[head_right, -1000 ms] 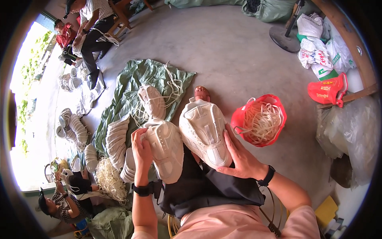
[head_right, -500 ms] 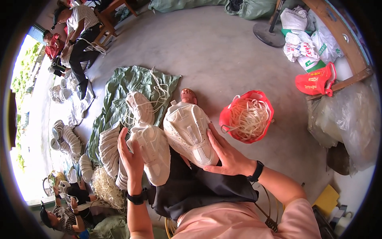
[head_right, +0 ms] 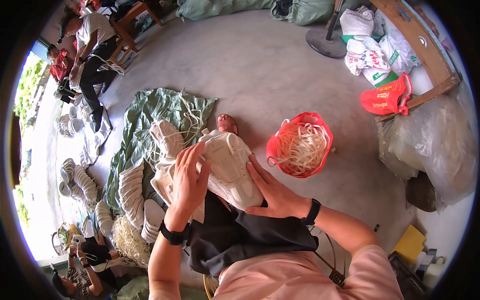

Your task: Lacing a white athletic shoe in a manufacturing environment.

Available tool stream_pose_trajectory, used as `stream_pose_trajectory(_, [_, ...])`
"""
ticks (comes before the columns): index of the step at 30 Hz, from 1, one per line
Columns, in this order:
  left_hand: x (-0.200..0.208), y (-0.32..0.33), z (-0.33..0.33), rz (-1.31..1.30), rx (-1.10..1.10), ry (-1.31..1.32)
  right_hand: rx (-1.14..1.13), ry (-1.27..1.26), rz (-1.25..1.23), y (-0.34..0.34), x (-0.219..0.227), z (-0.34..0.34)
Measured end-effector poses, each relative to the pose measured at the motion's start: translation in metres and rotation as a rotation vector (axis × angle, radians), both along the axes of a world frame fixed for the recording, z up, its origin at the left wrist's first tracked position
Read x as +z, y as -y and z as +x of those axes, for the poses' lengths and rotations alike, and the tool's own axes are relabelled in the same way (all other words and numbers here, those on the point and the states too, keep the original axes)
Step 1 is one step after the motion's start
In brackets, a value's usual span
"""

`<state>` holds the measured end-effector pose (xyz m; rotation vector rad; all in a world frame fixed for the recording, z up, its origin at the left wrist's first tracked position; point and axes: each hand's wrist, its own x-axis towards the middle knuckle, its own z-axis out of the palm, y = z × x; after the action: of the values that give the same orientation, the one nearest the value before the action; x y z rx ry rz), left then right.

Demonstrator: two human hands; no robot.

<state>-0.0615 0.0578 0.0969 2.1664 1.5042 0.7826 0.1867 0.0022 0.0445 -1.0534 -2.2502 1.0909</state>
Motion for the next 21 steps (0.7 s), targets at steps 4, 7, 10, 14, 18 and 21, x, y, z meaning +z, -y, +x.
stream_pose_trajectory(4, [-0.012,-0.009,0.01,-0.105,-0.011,-0.024,-0.018,0.001,-0.009,0.001,0.001,0.009])
stream_pose_trajectory(7, [-0.018,-0.007,0.014,-0.123,-0.016,0.008,-0.022,-0.027,-0.005,0.0,0.001,0.015])
stream_pose_trajectory(10, [-0.016,-0.002,0.016,-0.164,0.026,-0.008,0.005,-0.044,0.05,0.0,0.0,0.017])
stream_pose_trajectory(14, [-0.02,0.005,0.026,-0.116,0.021,-0.087,-0.002,-0.037,0.037,0.004,0.002,0.025])
stream_pose_trajectory(18, [-0.023,0.01,0.033,-0.108,0.037,-0.116,-0.004,-0.032,0.039,0.009,0.006,0.031])
stream_pose_trajectory(21, [-0.021,0.014,0.041,-0.12,0.044,-0.076,-0.007,-0.024,0.045,0.011,0.006,0.038])
